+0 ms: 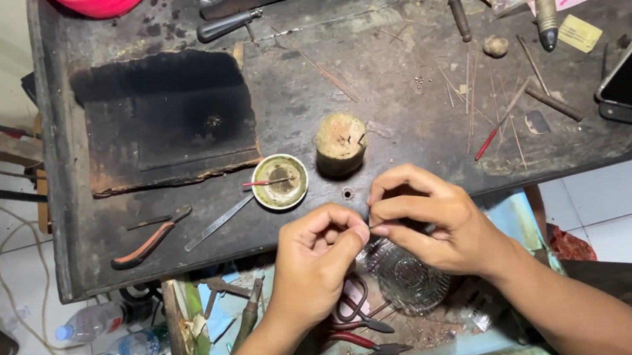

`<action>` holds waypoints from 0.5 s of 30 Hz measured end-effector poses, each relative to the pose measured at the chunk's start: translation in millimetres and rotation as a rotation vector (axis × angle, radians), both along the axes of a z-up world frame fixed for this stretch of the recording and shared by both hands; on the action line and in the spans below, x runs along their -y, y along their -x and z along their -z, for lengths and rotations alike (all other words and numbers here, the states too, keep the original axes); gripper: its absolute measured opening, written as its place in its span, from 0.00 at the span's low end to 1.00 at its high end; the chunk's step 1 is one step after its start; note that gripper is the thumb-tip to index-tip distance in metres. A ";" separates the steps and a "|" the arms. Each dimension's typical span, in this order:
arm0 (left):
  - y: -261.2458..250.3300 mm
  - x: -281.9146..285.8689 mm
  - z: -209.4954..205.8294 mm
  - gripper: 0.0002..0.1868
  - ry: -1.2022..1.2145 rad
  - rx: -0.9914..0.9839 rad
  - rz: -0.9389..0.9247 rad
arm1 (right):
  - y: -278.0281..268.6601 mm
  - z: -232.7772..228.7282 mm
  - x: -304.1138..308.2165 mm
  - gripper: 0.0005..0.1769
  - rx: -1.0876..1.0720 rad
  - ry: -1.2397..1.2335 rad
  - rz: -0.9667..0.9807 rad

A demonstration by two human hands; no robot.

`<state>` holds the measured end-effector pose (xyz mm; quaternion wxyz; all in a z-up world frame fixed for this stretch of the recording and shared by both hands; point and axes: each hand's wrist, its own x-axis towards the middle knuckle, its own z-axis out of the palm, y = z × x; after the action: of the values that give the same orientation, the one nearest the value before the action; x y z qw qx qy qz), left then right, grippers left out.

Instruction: Refining and shaping a small wire structure for jewelry using a blowtorch for heat and manual manipulation for twisting.

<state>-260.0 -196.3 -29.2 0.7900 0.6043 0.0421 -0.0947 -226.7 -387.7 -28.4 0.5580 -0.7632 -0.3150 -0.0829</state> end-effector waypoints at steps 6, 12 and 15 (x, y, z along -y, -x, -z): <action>-3.1 1.8 18.2 0.03 -0.120 0.152 -0.055 | -11.5 6.2 7.4 0.05 -0.053 -0.033 0.057; -10.2 -1.5 13.5 0.03 -0.975 0.814 -0.106 | -17.2 7.5 7.1 0.05 -0.146 -0.140 0.063; -9.8 -0.6 8.1 0.04 -0.907 0.760 -0.096 | -6.4 13.9 3.7 0.09 -0.332 -0.314 0.046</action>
<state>-250.3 -195.7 -37.3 0.4158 0.8706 -0.1804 0.1917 -220.3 -391.4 -42.4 0.7122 -0.6771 -0.1844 -0.0168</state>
